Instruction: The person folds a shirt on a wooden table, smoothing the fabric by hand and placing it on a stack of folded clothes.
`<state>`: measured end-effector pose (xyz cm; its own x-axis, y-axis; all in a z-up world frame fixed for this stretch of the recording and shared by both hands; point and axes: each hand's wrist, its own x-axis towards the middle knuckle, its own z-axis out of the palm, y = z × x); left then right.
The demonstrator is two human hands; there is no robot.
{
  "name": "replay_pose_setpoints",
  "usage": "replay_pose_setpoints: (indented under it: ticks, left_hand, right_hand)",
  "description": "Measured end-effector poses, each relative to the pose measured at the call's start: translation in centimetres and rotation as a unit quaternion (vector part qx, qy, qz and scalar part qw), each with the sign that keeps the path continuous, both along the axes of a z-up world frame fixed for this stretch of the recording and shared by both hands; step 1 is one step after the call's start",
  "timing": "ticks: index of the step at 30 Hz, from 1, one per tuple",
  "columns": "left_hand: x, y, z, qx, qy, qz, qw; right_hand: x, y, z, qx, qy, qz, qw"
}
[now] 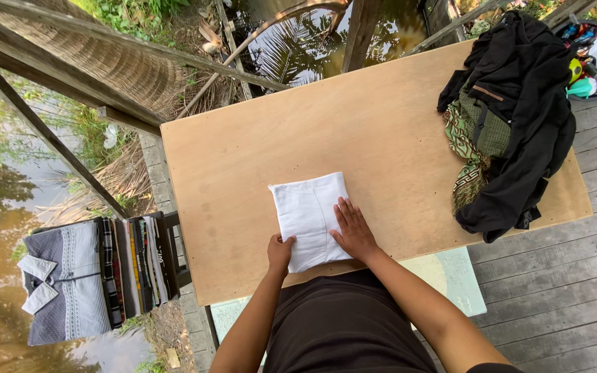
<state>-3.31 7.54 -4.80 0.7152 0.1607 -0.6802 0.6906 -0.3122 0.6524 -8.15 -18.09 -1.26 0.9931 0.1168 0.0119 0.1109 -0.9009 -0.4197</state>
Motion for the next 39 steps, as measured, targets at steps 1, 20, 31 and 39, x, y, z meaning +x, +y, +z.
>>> replay_pose_setpoints:
  ticks: [1,20,31,39]
  left_hand:
    - [0.6,0.3,0.1,-0.034,0.020,-0.012,0.999]
    - [1.5,-1.9,5.1,-0.424,0.031,0.097,0.900]
    - [2.2,2.0,4.0,-0.342,-0.177,0.015,0.923]
    - [5.6,0.5,7.8,-0.420,0.021,-0.025,0.907]
  right_hand:
    - [-0.2,0.0,0.1,0.000,-0.002,0.000,1.000]
    - [1.1,3.9,10.7,0.209,-0.082,0.104,0.969]
    - [6.2,-2.8,12.0,0.624,0.205,-0.033,0.753]
    - [8.4,-10.7,7.7,0.727,0.256,-0.254,0.583]
